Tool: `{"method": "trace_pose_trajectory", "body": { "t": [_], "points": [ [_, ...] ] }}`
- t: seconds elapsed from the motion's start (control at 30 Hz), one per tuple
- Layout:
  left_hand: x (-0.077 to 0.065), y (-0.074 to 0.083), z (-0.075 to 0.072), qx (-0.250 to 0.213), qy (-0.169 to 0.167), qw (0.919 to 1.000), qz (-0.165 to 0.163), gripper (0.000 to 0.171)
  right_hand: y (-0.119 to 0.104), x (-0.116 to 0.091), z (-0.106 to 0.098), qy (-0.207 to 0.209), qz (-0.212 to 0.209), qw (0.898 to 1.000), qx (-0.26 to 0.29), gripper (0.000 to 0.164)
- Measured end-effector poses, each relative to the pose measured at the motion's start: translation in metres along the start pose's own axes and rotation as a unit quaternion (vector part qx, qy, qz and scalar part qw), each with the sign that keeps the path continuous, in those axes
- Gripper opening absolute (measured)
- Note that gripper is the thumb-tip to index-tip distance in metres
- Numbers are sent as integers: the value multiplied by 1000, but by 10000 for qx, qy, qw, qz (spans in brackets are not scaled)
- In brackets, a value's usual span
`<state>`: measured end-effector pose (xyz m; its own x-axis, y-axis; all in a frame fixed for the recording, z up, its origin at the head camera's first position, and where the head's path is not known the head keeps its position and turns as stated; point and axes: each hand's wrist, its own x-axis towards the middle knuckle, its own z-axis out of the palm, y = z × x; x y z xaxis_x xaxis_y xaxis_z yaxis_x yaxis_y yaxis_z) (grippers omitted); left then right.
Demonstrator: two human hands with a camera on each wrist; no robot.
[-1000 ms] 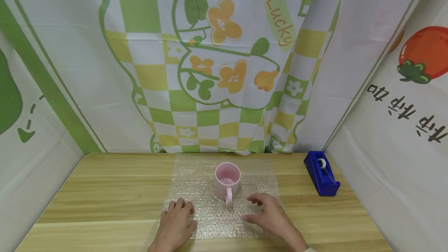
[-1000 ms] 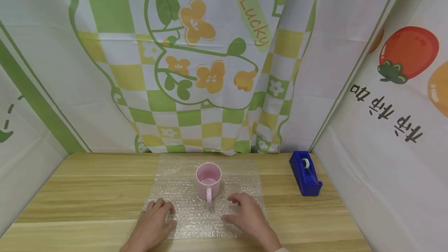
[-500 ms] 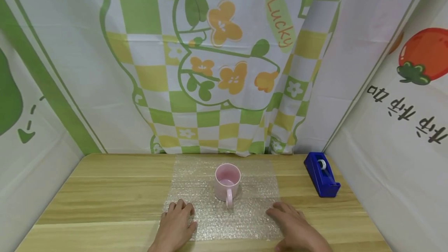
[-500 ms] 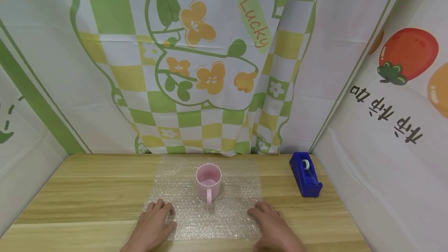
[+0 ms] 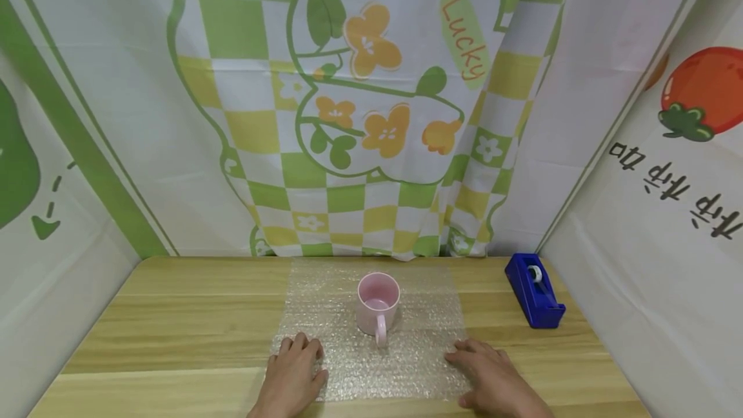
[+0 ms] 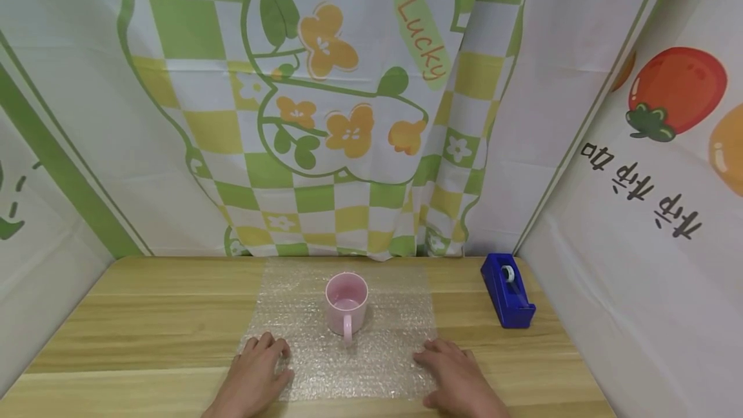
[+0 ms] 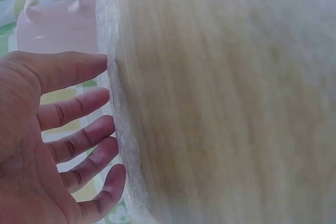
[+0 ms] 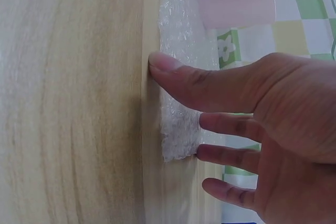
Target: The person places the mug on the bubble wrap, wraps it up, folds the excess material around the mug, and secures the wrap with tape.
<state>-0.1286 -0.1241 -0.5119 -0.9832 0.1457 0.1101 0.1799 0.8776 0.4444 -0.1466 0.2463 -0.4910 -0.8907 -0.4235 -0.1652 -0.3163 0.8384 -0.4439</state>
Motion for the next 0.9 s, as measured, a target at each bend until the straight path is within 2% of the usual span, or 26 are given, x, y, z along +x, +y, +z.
{"method": "trace_pose_trajectory", "body": {
  "t": [0.27,0.4,0.53,0.63,0.77,0.9],
  "points": [
    [0,-1,2,-22,-49,10000,22,22,2,1,3,169,-160,9995,-229,49],
    [0,-1,2,-54,-106,9999,-1,23,4,2,6,443,-396,9965,-588,40],
    [0,-2,3,-68,-127,9999,-23,24,7,2,10,933,-730,9876,-1027,28],
    [0,-1,3,-79,-109,9999,-16,23,9,3,11,1431,-1015,9783,-1107,23],
    [1,-1,2,-113,-94,9999,-8,22,12,5,13,2051,-1343,9633,-1091,29],
    [1,-1,0,-123,-85,9999,-13,22,14,6,12,2279,-1414,9581,-1003,37]
  ]
}}
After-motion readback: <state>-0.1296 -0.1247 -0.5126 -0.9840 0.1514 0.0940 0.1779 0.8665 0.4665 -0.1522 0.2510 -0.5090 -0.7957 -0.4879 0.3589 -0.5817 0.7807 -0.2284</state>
